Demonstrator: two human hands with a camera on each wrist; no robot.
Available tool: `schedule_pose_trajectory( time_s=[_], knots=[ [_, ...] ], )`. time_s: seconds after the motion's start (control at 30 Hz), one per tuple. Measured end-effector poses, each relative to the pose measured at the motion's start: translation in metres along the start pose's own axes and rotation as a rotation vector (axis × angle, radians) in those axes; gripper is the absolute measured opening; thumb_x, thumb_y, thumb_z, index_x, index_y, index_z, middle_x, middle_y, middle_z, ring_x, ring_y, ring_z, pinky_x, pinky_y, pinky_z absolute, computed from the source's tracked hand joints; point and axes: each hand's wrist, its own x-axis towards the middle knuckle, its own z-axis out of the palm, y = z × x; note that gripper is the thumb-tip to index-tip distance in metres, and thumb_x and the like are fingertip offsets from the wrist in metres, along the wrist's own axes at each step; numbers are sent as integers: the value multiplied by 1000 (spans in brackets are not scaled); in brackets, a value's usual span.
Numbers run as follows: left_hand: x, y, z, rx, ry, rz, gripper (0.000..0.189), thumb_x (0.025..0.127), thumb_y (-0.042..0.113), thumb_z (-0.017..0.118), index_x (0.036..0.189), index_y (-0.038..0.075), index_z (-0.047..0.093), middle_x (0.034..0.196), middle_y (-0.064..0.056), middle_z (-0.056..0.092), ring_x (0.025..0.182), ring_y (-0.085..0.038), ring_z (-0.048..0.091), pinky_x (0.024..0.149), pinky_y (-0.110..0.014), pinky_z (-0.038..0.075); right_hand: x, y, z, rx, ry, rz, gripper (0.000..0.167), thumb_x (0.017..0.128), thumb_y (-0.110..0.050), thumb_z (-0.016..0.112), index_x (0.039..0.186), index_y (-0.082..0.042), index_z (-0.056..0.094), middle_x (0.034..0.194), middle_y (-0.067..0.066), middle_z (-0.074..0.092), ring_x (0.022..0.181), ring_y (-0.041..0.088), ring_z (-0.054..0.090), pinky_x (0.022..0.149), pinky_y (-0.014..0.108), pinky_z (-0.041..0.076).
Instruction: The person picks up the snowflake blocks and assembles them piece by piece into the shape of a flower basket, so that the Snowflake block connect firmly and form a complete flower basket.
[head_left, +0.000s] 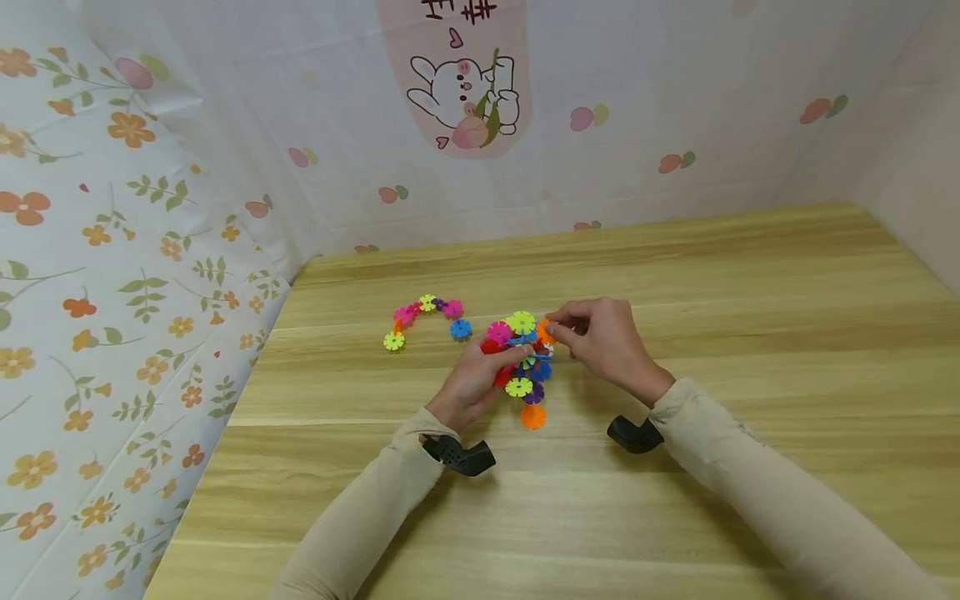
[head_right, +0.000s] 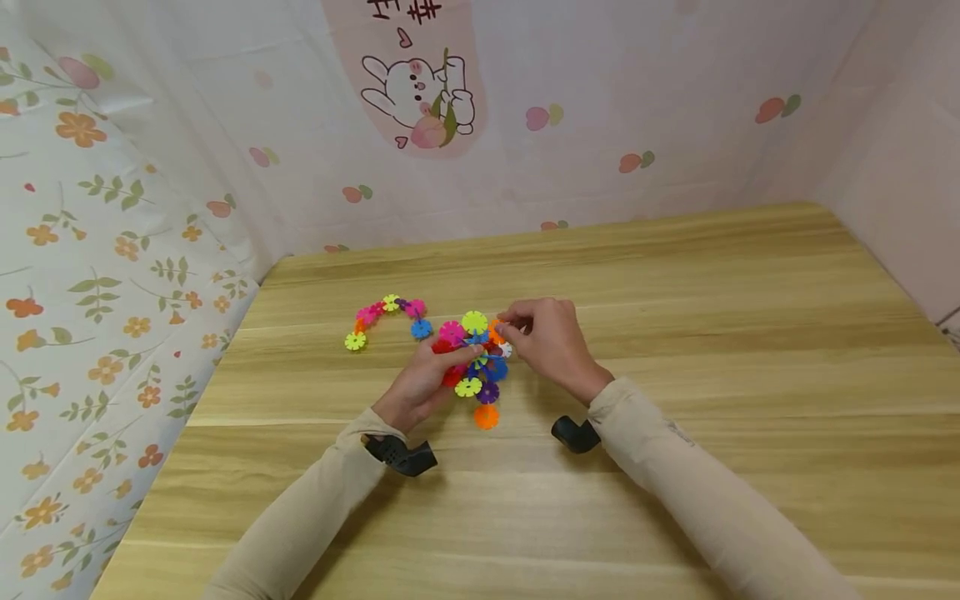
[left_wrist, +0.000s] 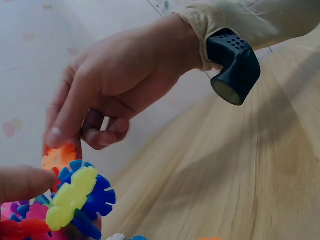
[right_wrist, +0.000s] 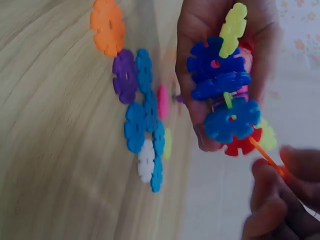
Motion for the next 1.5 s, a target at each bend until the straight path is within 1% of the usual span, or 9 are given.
schedule_pose_trajectory(
  time_s=[0.13,0.33,0.47,0.7,0.83,1.0,1.13,1.27,1.5],
  knots=[
    [0,0,3,-11,30,17,31,98,7,63,128,0,59,111,1,68,102,-12,63,93,-22,55,-2,0,0,20,-19,-3,18,88,0,73,105,2,76,80,16,75,53,21,64,51,22,51],
    [-2,1,10,-26,26,12,34,98,7,62,132,2,58,127,-7,65,108,-14,63,100,-26,54,-3,-2,1,15,10,-13,16,87,5,70,102,6,74,75,16,73,52,13,61,52,20,51],
    [-2,1,11,-28,30,9,35,98,9,63,132,1,58,126,-5,66,109,-14,62,102,-27,52,-3,-3,1,14,0,-35,15,88,5,69,102,6,74,73,17,71,51,13,60,52,20,51],
    [-4,6,-4,-47,92,-8,29,96,7,65,124,-1,58,106,0,66,101,-15,62,93,-22,53,6,2,-7,62,-207,31,26,96,-4,64,121,-4,71,79,16,72,57,32,63,49,25,46],
    [-5,10,-11,-36,128,12,25,96,7,65,119,-3,59,95,2,68,90,-14,66,86,-21,56,16,11,-10,42,-292,55,26,99,-5,59,123,-4,70,87,17,75,58,31,64,51,27,48],
    [-7,11,-17,-42,154,14,16,97,7,63,111,0,59,88,3,66,86,-13,65,84,-20,56,29,25,-3,-153,-427,-38,22,92,1,62,109,-4,75,86,13,75,63,17,63,58,25,50],
    [-6,10,-19,-49,161,8,7,96,6,64,102,6,60,88,3,64,89,-14,62,84,-20,54,36,30,7,-318,-516,-119,24,87,1,67,107,-7,77,70,6,69,61,11,56,60,24,47],
    [-6,10,-19,-33,135,9,4,96,9,66,97,7,63,88,4,67,88,-13,62,84,-22,55,39,27,13,-401,-559,-88,25,85,-2,73,109,-9,76,66,3,64,62,13,54,61,26,50],
    [-6,9,-17,-33,128,1,7,95,6,66,102,7,63,92,4,69,90,-12,66,86,-20,56,40,27,14,-472,-561,-30,18,81,0,74,97,-7,70,88,7,67,78,21,57,70,33,54]
  ],
)
